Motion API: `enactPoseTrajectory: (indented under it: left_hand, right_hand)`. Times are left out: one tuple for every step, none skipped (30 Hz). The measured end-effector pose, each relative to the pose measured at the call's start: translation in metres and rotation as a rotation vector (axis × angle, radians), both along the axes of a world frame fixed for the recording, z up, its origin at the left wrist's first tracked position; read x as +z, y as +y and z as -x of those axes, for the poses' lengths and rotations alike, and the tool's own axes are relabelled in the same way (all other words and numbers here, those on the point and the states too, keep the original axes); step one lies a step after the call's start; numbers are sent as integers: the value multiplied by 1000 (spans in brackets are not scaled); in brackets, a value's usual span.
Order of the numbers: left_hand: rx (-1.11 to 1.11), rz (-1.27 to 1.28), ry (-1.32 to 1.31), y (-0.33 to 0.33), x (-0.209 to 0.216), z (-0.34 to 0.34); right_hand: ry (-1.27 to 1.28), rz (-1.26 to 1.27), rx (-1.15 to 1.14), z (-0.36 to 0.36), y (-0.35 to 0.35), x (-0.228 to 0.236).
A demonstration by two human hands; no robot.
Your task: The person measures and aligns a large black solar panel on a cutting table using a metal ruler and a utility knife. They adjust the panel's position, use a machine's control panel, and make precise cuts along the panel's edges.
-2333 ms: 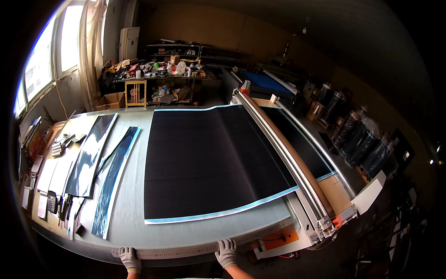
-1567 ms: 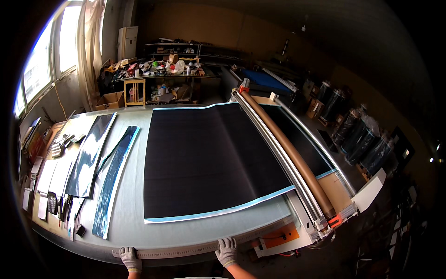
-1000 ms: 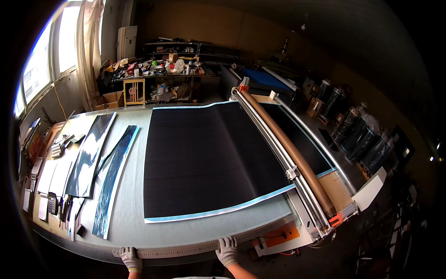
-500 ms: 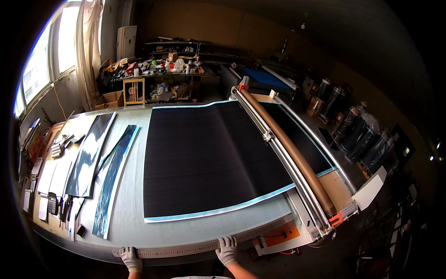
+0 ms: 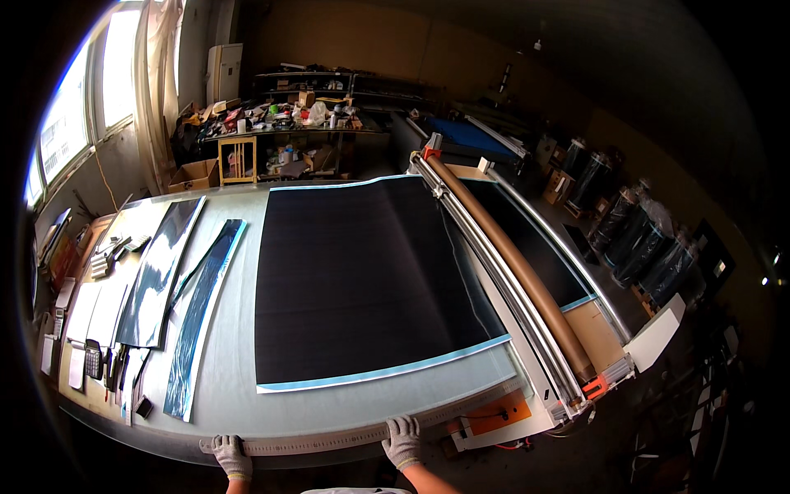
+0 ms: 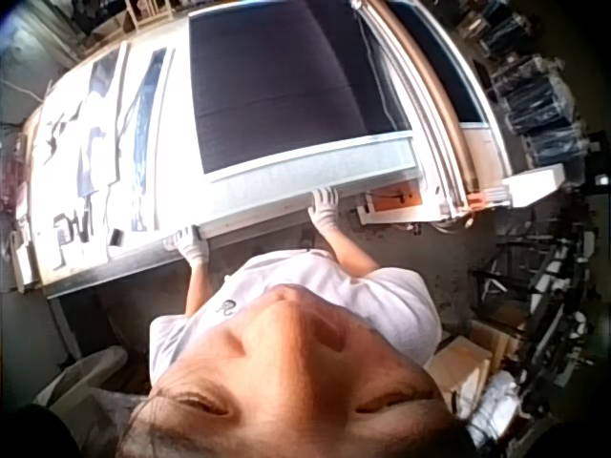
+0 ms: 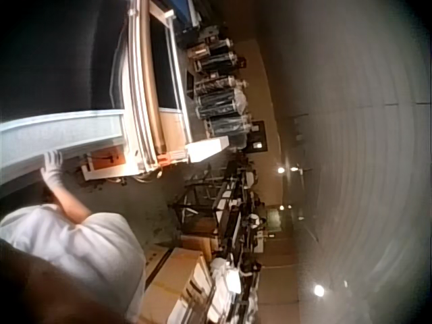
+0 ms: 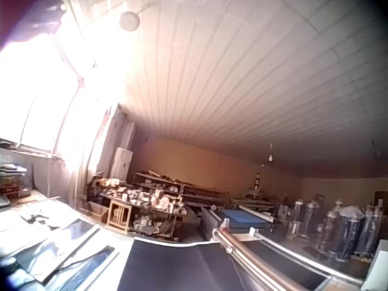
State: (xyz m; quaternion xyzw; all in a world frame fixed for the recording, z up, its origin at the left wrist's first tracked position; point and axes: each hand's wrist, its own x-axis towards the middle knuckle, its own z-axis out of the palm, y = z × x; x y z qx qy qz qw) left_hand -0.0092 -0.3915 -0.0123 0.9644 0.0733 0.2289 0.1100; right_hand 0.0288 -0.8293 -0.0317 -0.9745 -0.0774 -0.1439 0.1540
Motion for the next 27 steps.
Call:
enactPoseTrajectory:
  left_hand:
    - [-14,0,4,1,-1,0]
    - [-11,3,11,0,-1,0]
    - [-7,5,18,0,2,0]
    - [-4,8,25,0,3,0]
    - [0,3,23,0,3,1]
    - [3,-2,21,0,2,0]
    - [6,-7,19,0,2,0]
    - [3,-11,16,1,2,1]
    - [-2,-15,13,1,2,0]
    - [-6,-18,10,0,2,0]
    - [-6,-20,9,0,3,0]
    - [-6,-22,8,-1,4,0]
    - [-6,-23,6,-1,4,-1]
    - [-5,-18,12,-1,4,0]
    - [-4,-12,17,0,3,0]
    - [-3,-7,22,0,2,0]
    - [1,-6,32,0,2,0]
    - [4,-7,42,0,2,0]
    - [7,-7,52,0,2,0]
    - [8,-15,43,0,2,0]
    - [11,-23,34,0,1,0]
    - [13,-32,25,0,1,0]
    - [12,-30,20,0,0,0]
    - [10,-28,13,0,0,0]
    - [8,-27,7,1,-1,0]
    - [5,-22,12,2,-3,0]
    - [1,-15,17,2,-4,-1]
  right_hand:
    - [-2,1,0,0,0,0]
    - [-3,1,1,0,-1,-1]
    - [-4,1,3,0,-1,-2]
    - [-6,1,3,0,-1,-3]
    - [-8,1,2,0,-1,-3]
    - [-9,1,2,0,-1,-4]
    - [-10,1,4,0,-1,-5]
    - [-12,1,8,-1,-1,-5]
    - [-13,1,9,-1,-1,-5]
    - [-12,0,8,-1,-1,-5]
    - [-11,-2,7,-1,-2,-5]
    - [-10,-4,6,-1,-2,-6]
    - [-5,-1,3,-1,-2,-6]
    - [0,2,2,-1,-1,-6]
    - [5,5,1,-1,-1,-5]
    - [5,3,2,-1,-1,-5]
    - [6,2,2,-1,-1,-4]
    - [6,0,2,-1,-1,-4]
    - [5,1,1,0,-1,-5]
    - [3,2,1,0,-2,-7]
    - [1,4,1,-1,-2,-6]
    - [1,3,2,-1,-2,-6]
    - [2,2,3,0,-2,-6]
    - [1,1,3,-1,-2,-5]
    - [1,1,4,-1,-1,-6]
    - [0,1,4,-1,-1,-6]
    - [0,2,4,-1,-1,-6]
